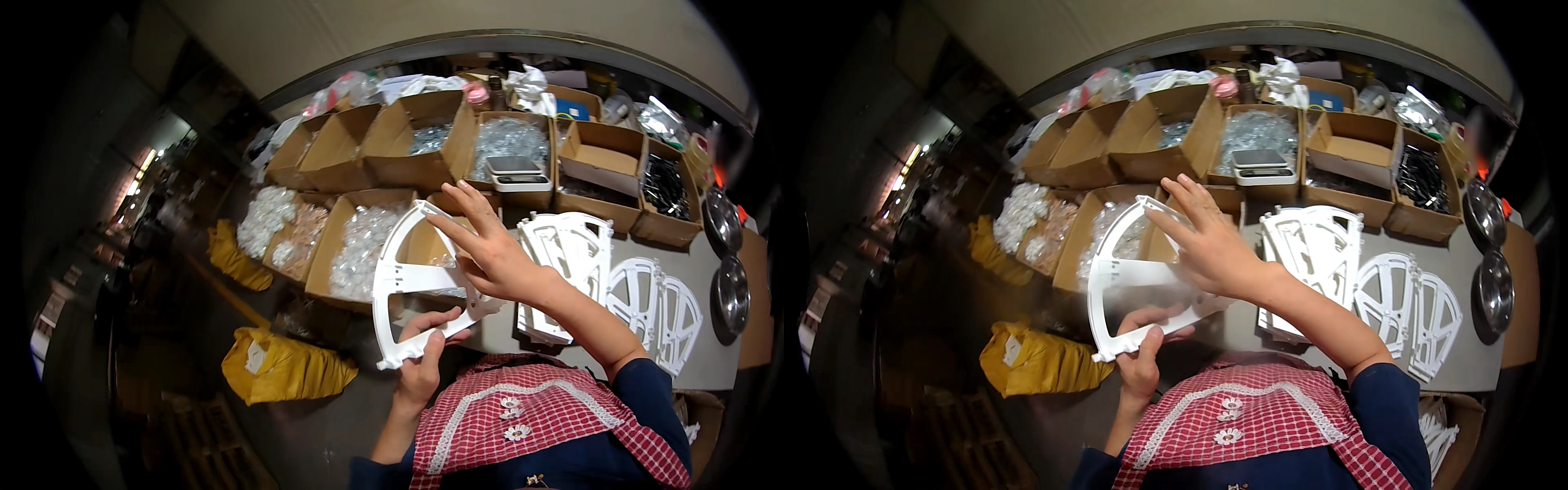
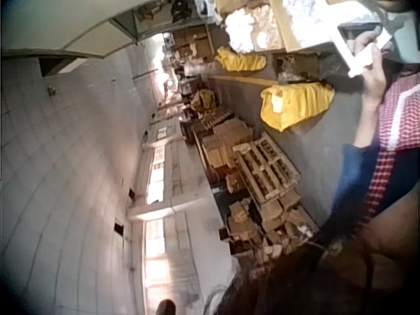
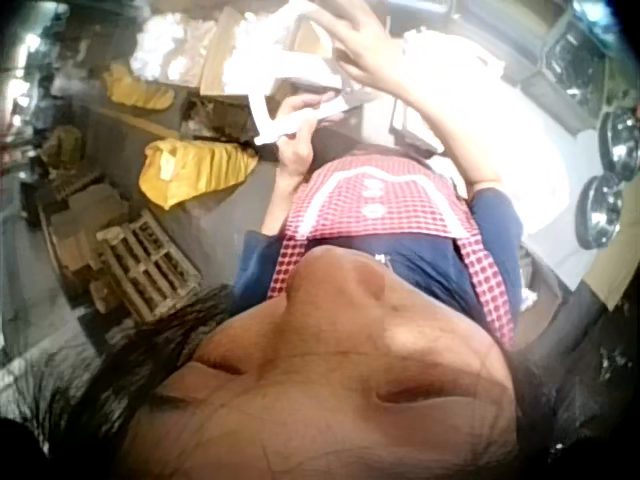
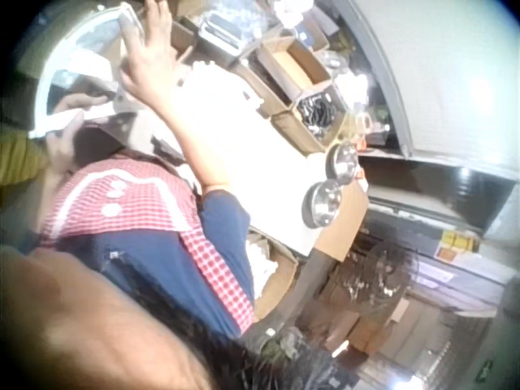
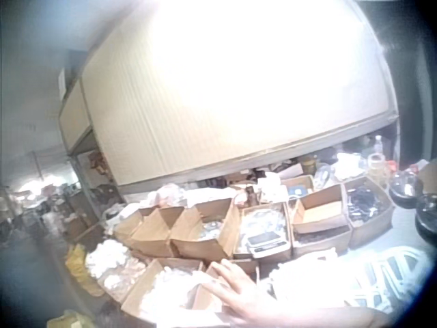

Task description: The person takes several white plastic components from a yellow bag on the floor, places them on a scale on a workbench, and then organizes them into stacks before putting them into cardboard boxes.

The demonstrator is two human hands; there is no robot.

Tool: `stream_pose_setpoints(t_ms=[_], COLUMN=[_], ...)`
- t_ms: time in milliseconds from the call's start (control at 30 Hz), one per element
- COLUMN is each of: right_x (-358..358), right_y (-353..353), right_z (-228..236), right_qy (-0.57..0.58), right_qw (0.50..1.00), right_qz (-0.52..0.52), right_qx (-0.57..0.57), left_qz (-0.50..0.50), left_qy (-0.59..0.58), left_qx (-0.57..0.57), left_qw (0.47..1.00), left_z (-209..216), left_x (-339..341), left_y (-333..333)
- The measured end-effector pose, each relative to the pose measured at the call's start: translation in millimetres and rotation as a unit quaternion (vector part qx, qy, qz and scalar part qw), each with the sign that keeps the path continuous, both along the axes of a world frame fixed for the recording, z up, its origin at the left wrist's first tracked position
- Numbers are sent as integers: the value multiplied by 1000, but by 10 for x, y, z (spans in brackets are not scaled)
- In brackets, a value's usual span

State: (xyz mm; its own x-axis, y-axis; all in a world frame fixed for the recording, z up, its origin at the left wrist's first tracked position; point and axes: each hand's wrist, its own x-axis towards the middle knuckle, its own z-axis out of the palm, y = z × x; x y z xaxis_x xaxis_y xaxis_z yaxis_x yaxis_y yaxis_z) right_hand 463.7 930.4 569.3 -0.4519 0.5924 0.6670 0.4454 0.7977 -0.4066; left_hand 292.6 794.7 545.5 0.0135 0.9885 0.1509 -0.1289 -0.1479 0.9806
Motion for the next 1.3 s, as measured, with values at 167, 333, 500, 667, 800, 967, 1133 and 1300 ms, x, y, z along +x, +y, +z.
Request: stream_pose_setpoints(t_ms=[167,333,500,667,800,967,1133,1300], right_x=[-296,-474,-619,-531,-496,-570,-182,111], right_y=[-66,-187,-408,-390,-404,-678,-354,-218], right_z=[51,-21,53,164,166,261,424,129], right_qy=[11,-6,-10,2,36,-24,72,181], right_qw=[999,998,993,990,994,971,996,933], right_qz=[34,53,98,120,102,203,43,124], right_qx=[23,-12,65,70,33,123,32,-284], left_qz=[12,-11,2,55,28,89,-26,33], left_qy=[0,-5,65,25,4,196,-99,-160], left_qx=[22,31,45,105,122,88,102,113], left_qw=[1000,999,997,993,992,973,989,980], left_z=[-58,-150,-122,-115,-83,-177,-169,-91], left_x=[-137,-190,-162,-159,-175,-305,-160,-231], left_y=[-303,-473,-584,-683,-687,-846,-670,-680])
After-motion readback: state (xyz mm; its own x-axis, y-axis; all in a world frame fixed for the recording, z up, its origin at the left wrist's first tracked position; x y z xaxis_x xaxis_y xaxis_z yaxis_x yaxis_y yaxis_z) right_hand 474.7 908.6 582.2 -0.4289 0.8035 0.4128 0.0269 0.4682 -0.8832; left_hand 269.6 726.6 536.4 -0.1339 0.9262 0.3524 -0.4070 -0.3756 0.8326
